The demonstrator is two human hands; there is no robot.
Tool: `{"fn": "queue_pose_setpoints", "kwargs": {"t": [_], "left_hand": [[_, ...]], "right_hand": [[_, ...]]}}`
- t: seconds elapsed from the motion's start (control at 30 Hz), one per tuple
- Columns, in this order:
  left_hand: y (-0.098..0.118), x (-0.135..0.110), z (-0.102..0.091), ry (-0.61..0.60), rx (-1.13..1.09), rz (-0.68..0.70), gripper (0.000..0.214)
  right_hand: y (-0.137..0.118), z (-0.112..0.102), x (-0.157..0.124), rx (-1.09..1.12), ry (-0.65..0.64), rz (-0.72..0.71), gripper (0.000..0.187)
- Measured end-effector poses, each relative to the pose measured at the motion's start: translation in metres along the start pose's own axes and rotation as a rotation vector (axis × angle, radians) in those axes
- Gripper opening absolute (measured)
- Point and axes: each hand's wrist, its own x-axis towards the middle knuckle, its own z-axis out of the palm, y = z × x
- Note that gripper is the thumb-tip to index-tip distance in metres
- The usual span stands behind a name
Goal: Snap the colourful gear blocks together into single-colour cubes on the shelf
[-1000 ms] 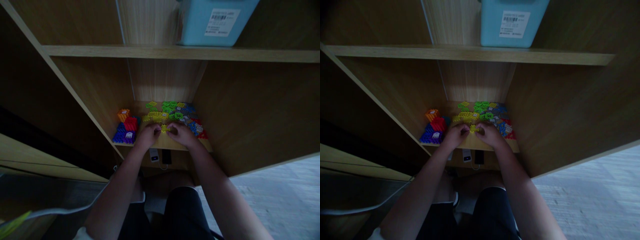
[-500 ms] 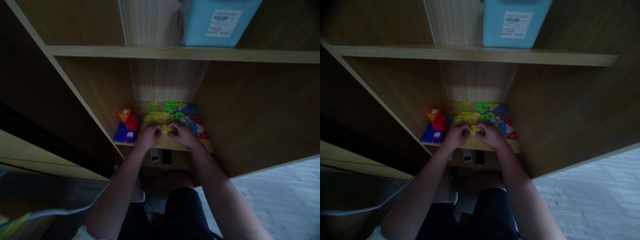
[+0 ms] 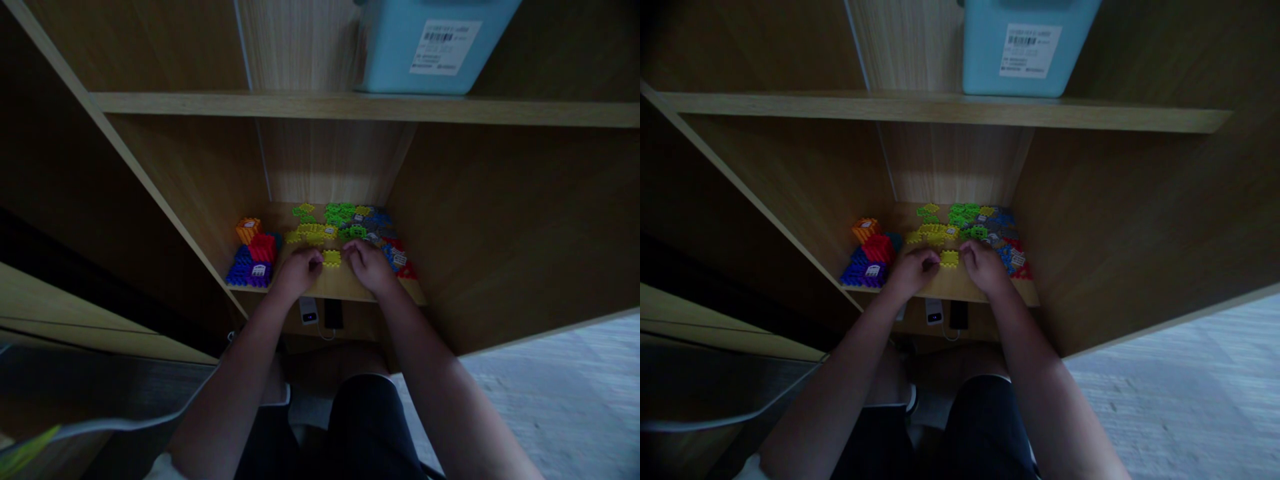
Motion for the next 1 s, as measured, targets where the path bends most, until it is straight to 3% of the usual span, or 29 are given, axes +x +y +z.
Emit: {"fn": "queue_pose_setpoints", "kwargs": {"t": [1.0], "left_hand": [[0.0034, 0.0016, -0.0018, -0.019, -0.013, -0.031, 0.012]], "right_hand": [[-0.0051, -0.0007, -0.0017, 0.035, -0.053, 0.064, 0.022]]}}
